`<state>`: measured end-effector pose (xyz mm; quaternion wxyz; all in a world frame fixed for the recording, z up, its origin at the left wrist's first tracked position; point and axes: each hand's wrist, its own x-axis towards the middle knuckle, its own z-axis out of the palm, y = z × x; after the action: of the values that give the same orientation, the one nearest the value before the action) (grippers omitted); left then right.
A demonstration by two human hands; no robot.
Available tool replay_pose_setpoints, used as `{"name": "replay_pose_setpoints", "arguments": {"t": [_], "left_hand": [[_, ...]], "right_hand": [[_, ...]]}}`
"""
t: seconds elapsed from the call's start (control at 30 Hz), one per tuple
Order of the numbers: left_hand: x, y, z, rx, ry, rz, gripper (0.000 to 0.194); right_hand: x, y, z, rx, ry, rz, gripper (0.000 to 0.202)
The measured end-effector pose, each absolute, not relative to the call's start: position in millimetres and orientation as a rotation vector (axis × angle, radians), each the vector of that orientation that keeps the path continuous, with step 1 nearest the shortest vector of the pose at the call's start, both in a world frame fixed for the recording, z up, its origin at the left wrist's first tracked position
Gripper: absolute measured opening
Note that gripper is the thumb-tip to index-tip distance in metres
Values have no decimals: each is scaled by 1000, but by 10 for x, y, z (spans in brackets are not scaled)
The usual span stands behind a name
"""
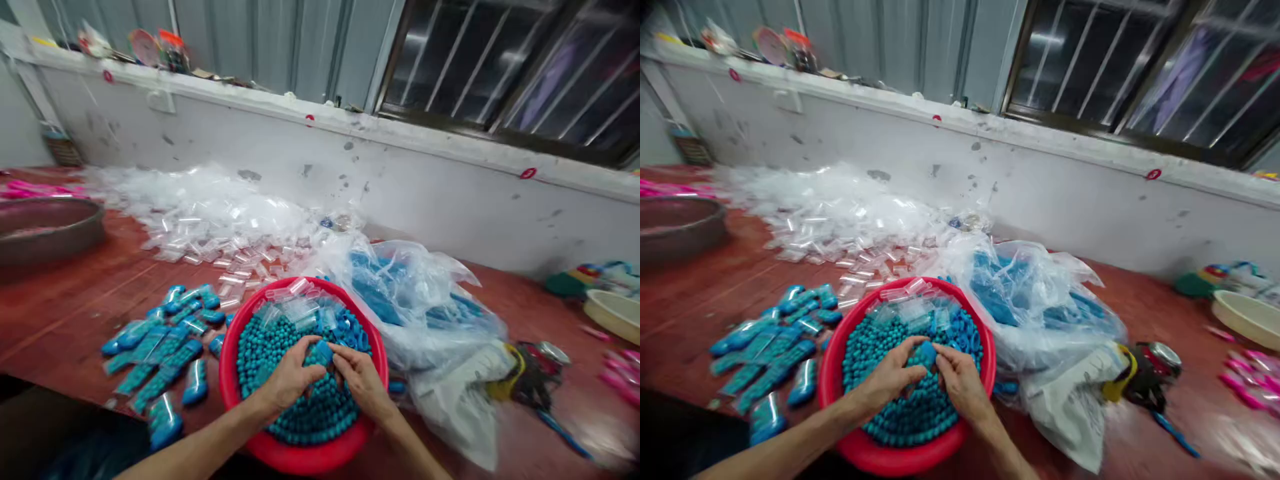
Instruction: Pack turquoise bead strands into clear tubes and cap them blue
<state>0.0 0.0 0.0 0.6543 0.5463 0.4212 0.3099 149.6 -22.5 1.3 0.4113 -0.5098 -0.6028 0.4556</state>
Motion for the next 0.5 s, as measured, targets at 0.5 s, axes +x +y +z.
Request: {"name": "replay_pose_setpoints", "arguments": {"t": [0.5], "left_hand": [[-41,-34,42,1331,978,629,51]], "right_hand": [[1472,-287,129,-1264,-1843,1113,29]]}}
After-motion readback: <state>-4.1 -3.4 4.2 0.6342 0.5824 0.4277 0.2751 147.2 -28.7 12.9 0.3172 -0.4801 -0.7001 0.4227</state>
